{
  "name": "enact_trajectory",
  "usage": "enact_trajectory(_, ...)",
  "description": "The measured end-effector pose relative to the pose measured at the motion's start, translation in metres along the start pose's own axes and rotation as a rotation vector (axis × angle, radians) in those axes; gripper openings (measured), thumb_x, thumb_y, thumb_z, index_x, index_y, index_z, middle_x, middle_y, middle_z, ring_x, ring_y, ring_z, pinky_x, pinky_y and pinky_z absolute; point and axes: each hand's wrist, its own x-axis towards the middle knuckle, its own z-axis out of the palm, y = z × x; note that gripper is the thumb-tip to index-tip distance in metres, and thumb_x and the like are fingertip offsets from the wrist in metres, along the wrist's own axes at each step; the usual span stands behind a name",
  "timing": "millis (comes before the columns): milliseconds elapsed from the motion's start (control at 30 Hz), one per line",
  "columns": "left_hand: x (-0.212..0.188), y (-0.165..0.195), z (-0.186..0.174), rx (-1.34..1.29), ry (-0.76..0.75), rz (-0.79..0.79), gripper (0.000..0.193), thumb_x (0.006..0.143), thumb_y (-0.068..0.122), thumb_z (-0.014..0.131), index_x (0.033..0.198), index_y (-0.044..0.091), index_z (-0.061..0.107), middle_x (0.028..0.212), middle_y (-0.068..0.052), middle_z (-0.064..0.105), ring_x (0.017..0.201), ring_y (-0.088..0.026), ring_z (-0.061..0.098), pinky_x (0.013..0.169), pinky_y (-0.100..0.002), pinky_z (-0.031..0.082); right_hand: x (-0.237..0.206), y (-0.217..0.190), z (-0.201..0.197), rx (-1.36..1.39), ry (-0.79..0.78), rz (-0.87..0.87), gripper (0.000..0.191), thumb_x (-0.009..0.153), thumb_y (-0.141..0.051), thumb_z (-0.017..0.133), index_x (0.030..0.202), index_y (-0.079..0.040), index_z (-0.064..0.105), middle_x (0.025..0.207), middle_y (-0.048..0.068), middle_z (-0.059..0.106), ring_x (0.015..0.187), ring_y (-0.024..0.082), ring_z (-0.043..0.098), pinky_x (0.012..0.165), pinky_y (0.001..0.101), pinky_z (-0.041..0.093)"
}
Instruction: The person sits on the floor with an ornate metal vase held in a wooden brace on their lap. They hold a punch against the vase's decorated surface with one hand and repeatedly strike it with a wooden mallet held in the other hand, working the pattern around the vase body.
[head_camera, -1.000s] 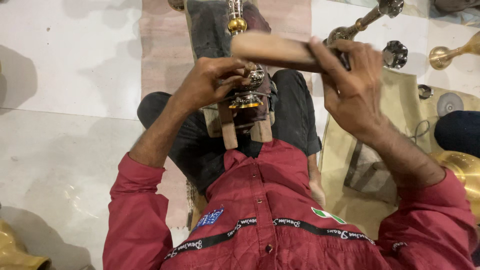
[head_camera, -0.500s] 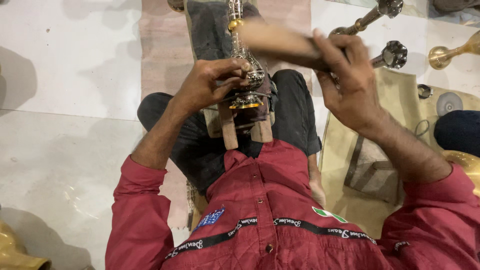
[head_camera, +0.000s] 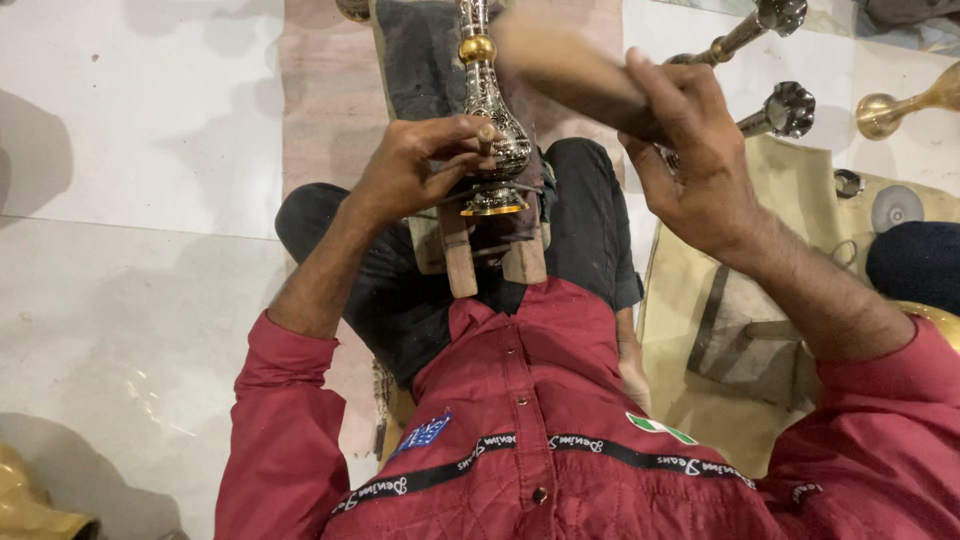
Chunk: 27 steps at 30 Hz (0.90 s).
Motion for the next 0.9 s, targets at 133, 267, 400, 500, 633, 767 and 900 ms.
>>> enact_trajectory(133, -0.003, 0.001, -0.003, -0.055, 0.008, -0.038, 0.025, 0.102, 0.001, 0.071, 0.126, 0.002, 0.068, 0.116, -0.013, 0.076, 0.107, -0.023, 0.079, 0.094, -0.032, 0.068, 0.003, -0.012, -0.009, -0.703, -0.073, -0.1, 0.069, 0.102, -0.001, 0.07, 0.163, -0.03, 0.055, 0.128, 0.007, 0.055, 0.111, 0.024, 0.053, 0.098, 0.0447, 0.04)
enact_trajectory(267, -0.002, 0.001, -0.007, 0.016, -0.002, 0.011, 0.022, 0.099, -0.001, 0.072, 0.121, -0.001, 0.07, 0.113, -0.014, 0.077, 0.102, -0.023, 0.08, 0.091, -0.034, 0.067, 0.01, -0.012, -0.012, 0.013, -0.049, 0.03, 0.062, 0.104, -0.003, 0.06, 0.16, -0.027, 0.046, 0.133, 0.007, 0.053, 0.117, 0.019, 0.052, 0.1, 0.0377, 0.046)
enact_trajectory(400, -0.002, 0.002, -0.004, 0.034, 0.02, -0.019, 0.018, 0.097, 0.001, 0.075, 0.115, -0.001, 0.074, 0.107, -0.015, 0.079, 0.099, -0.023, 0.079, 0.09, -0.034, 0.067, 0.016, -0.01, -0.01, -0.424, -0.081, -0.094, 0.057, 0.106, -0.001, 0.068, 0.158, -0.021, 0.056, 0.125, 0.01, 0.055, 0.104, 0.024, 0.051, 0.093, 0.0408, 0.039)
enact_trajectory(500, -0.006, 0.003, -0.001, -0.091, 0.053, -0.037, 0.024, 0.097, 0.0, 0.072, 0.121, -0.004, 0.07, 0.111, -0.017, 0.076, 0.102, -0.024, 0.078, 0.091, -0.033, 0.067, 0.017, -0.016, -0.012, -0.163, -0.041, -0.022, 0.056, 0.107, 0.003, 0.064, 0.157, -0.016, 0.051, 0.127, 0.012, 0.053, 0.11, 0.025, 0.05, 0.096, 0.0383, 0.041)
enact_trajectory(633, -0.005, 0.0, -0.003, 0.045, 0.05, -0.034, 0.016, 0.096, 0.0, 0.078, 0.11, -0.003, 0.071, 0.102, -0.015, 0.078, 0.1, -0.023, 0.08, 0.085, -0.033, 0.068, 0.021, -0.026, -0.019, -0.665, -0.036, -0.181, 0.063, 0.087, -0.001, 0.07, 0.145, -0.022, 0.06, 0.115, 0.009, 0.057, 0.099, 0.025, 0.053, 0.087, 0.0424, 0.04)
enact_trajectory(767, -0.005, -0.005, -0.002, -0.02, 0.029, 0.051, 0.026, 0.096, -0.003, 0.073, 0.122, -0.004, 0.07, 0.114, -0.017, 0.077, 0.102, -0.024, 0.078, 0.092, -0.034, 0.067, 0.025, -0.027, -0.016, 0.049, -0.048, 0.03, 0.061, 0.104, -0.005, 0.062, 0.159, -0.025, 0.047, 0.13, 0.008, 0.051, 0.115, 0.019, 0.055, 0.099, 0.0365, 0.049)
enact_trajectory(900, -0.008, -0.007, -0.001, -0.015, 0.052, 0.001, 0.022, 0.097, -0.002, 0.075, 0.119, -0.003, 0.071, 0.11, -0.015, 0.077, 0.103, -0.024, 0.078, 0.093, -0.034, 0.067, 0.027, -0.02, -0.014, -0.358, -0.043, -0.127, 0.059, 0.099, 0.0, 0.068, 0.153, -0.019, 0.055, 0.119, 0.015, 0.057, 0.105, 0.027, 0.052, 0.091, 0.0423, 0.041)
